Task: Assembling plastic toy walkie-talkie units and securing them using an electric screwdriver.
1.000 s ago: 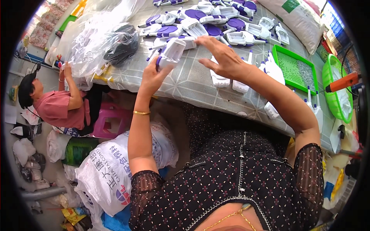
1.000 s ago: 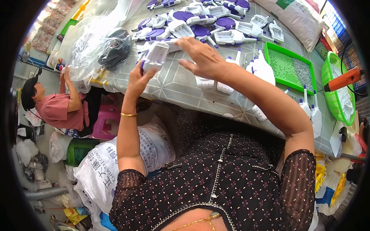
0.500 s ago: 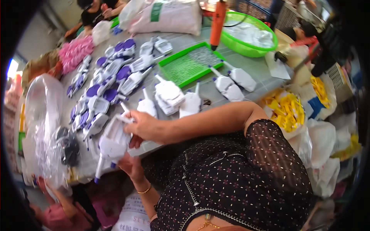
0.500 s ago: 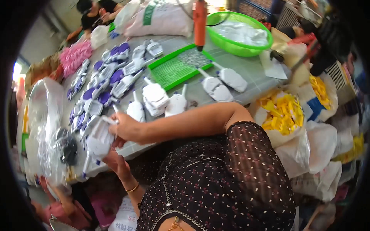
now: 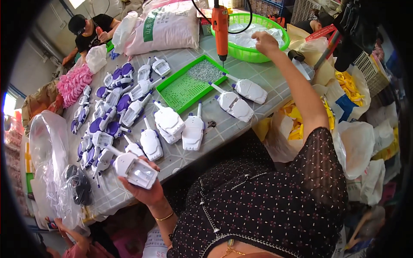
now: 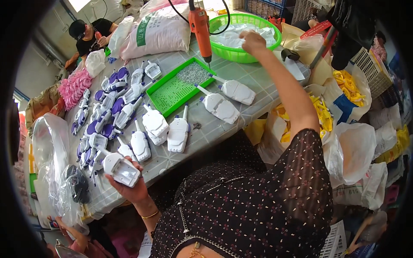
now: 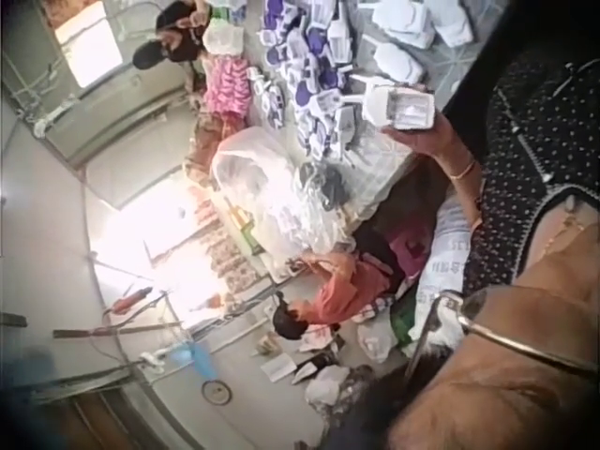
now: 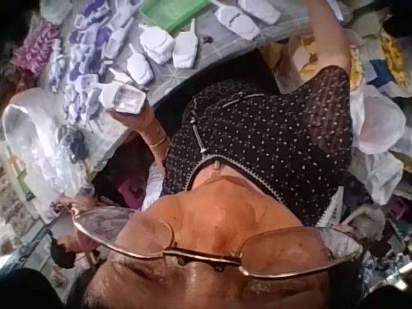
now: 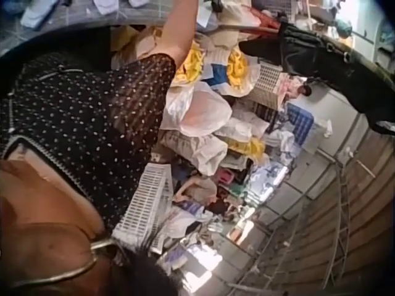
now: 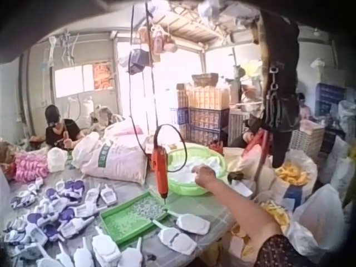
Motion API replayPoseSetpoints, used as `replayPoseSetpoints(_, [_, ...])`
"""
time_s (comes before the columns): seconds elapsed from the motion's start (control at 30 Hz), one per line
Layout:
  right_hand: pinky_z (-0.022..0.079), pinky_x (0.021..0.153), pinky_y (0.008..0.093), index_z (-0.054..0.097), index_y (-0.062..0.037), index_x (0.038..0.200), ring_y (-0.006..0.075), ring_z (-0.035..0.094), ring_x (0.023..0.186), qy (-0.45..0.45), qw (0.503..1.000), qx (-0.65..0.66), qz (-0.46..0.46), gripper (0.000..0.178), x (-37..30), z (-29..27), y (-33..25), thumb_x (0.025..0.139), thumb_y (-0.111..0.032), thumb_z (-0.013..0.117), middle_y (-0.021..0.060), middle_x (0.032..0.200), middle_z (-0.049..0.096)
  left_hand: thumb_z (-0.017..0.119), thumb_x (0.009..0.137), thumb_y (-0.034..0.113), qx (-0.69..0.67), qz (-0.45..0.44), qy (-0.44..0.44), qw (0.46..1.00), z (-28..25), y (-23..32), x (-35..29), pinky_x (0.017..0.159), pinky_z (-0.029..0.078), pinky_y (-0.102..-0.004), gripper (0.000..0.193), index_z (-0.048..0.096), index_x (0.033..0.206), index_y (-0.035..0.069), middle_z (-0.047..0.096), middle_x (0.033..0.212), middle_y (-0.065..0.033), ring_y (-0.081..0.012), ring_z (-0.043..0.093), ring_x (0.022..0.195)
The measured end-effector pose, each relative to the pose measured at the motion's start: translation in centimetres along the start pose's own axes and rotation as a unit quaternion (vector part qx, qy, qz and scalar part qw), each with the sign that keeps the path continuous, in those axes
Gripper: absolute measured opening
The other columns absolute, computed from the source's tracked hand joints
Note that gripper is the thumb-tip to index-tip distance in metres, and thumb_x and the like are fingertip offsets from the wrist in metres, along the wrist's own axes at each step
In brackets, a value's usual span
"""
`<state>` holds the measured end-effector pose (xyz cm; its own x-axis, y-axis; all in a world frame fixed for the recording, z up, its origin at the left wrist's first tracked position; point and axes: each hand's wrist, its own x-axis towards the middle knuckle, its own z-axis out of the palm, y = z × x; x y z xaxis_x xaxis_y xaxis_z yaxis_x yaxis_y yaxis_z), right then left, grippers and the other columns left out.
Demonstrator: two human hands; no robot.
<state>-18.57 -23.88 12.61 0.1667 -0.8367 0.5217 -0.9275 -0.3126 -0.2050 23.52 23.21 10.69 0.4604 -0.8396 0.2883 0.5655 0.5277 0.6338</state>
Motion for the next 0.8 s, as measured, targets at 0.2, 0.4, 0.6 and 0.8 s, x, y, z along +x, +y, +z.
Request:
replayPoseSetpoints(0.2, [0.054,0.087,0.0386,0.073,-0.0034,0.110,0.0291,0.071,0.094,-0.260,0.958,0.106,-0.064,0.032,2.7,1.0,1.5,0.085,-0.022,0.067,0.0152,0.102,0.075,0.040,0.102,0.062,-0.018,-0.092,0.096,0.991,1.7,-1.6,-0.1,0.063,0.054,-0.0421,0.071,0.050,0.139,0.002,0.066,0.105,-0.0229,-0.0322,0.064,0.073])
replayPoseSetpoints(0.4, [0.055,0.085,0.0390,0.070,-0.0035,0.115,0.0281,0.073,0.091,-0.016,0.999,0.047,0.009,0.035,2.1,2.5,3.5,0.089,-0.025,0.065,0.0159,0.099,0.075,0.042,0.102,0.060,0.007,-0.097,0.100,0.990,1.8,-1.4,0.4,0.061,0.056,-0.0422,0.068,0.051,0.137,0.003,0.066,0.103,-0.0240,-0.0333,0.066,0.074])
replayPoseSetpoints(0.6, [0.055,0.070,0.0320,0.068,0.0032,0.115,0.0187,0.073,0.073,0.184,0.943,0.248,0.123,0.038,1.4,0.6,7.1,0.091,-0.027,0.067,0.0149,0.095,0.075,0.042,0.102,0.059,-0.014,-0.107,0.099,0.989,2.9,-1.5,1.1,0.060,0.057,-0.0430,0.066,0.052,0.137,0.004,0.066,0.101,-0.0251,-0.0337,0.066,0.073])
replayPoseSetpoints(0.8, [0.049,0.061,0.0220,0.063,-0.0032,0.119,0.0082,0.064,0.071,0.031,0.808,0.580,0.100,0.024,-7.9,-5.4,-9.2,0.101,-0.019,0.060,0.0052,0.091,0.070,0.043,0.101,0.063,-0.123,-0.183,0.107,0.970,2.9,-1.0,-0.2,0.068,0.061,-0.0472,0.069,0.050,0.141,0.007,0.066,0.108,-0.0249,-0.0385,0.069,0.081])
